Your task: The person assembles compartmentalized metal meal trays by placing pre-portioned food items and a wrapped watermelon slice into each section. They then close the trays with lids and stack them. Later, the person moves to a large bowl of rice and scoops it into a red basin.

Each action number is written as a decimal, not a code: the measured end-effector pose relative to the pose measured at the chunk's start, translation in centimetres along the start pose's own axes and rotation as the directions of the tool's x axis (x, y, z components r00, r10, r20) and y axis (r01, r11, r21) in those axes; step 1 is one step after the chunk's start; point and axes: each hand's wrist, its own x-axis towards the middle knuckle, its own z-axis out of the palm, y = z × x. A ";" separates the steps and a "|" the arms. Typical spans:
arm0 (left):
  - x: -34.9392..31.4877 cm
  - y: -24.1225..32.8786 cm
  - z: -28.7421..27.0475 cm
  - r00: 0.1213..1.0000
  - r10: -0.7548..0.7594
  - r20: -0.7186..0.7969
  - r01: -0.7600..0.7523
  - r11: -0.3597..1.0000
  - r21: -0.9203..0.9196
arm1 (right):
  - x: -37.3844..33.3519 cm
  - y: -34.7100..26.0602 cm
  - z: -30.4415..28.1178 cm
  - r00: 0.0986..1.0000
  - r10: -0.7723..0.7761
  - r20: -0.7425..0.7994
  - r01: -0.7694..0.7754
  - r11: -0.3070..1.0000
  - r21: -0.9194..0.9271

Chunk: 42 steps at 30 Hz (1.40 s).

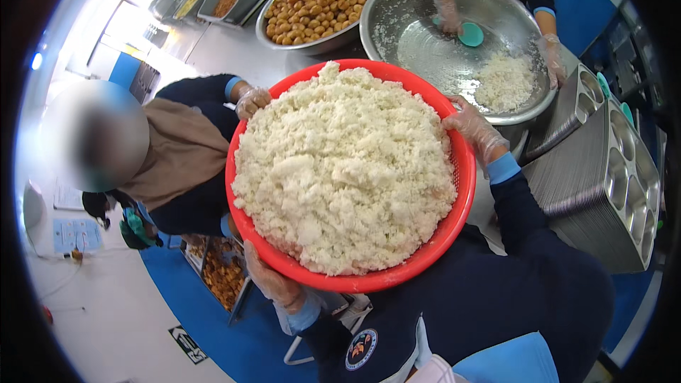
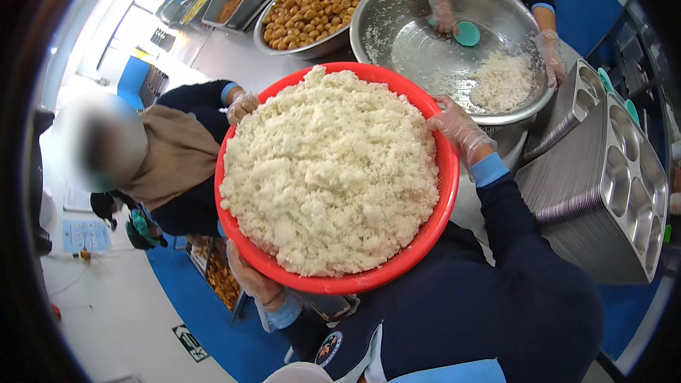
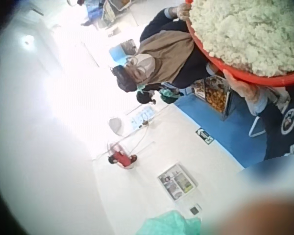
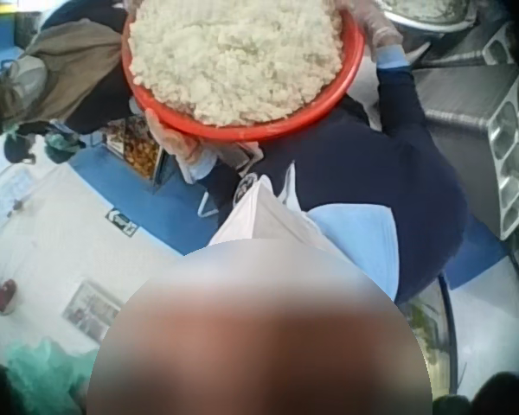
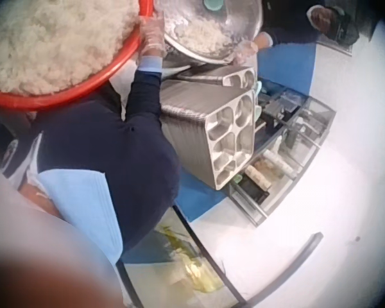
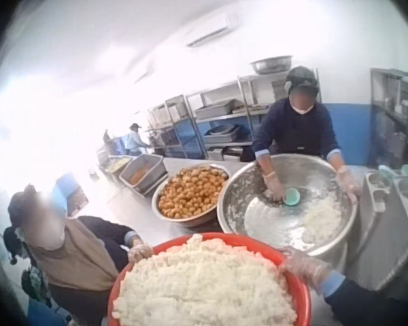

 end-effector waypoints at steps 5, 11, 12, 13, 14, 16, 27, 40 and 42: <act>1.0 -0.6 -0.4 0.996 -0.063 0.065 0.070 0.991 -0.114 | 0.2 0.4 -0.5 0.999 -0.039 0.006 0.039 0.996 -0.076; 1.2 -1.9 -1.2 0.991 0.097 0.094 -0.113 0.976 0.184 | 0.1 0.8 0.5 0.996 -0.061 -0.066 0.053 0.992 -0.112; 1.2 -1.7 -1.2 0.998 -0.005 0.059 0.001 0.997 0.083 | -0.1 0.6 0.8 0.996 -0.059 -0.070 0.052 0.994 -0.093; 1.3 -1.5 -1.1 0.997 0.003 0.074 -0.005 1.000 0.027 | -0.4 0.5 1.2 0.996 -0.036 -0.076 0.030 0.997 -0.068; 1.5 -1.2 -0.9 0.996 0.012 0.089 -0.014 1.000 0.021 | -0.7 0.3 1.5 0.996 -0.005 -0.091 0.001 0.999 -0.049; 1.7 -0.5 -0.7 0.993 0.005 0.115 -0.014 0.997 0.078 | -1.6 0.1 1.8 0.999 0.013 -0.050 -0.014 1.000 -0.015; 7.9 11.6 6.6 0.674 0.565 0.476 -0.684 0.720 0.114 | -4.5 -3.2 -0.8 0.993 0.019 0.121 -0.021 1.000 0.017; 12.1 20.8 31.0 0.686 0.064 0.724 -0.011 0.997 -0.077 | -3.6 3.3 -9.6 0.994 -0.061 0.089 -0.014 0.743 0.669; 12.8 20.9 33.0 0.574 0.141 0.807 -0.083 0.990 -0.114 | -5.0 3.0 -9.4 0.808 -0.465 -0.361 0.571 0.770 0.285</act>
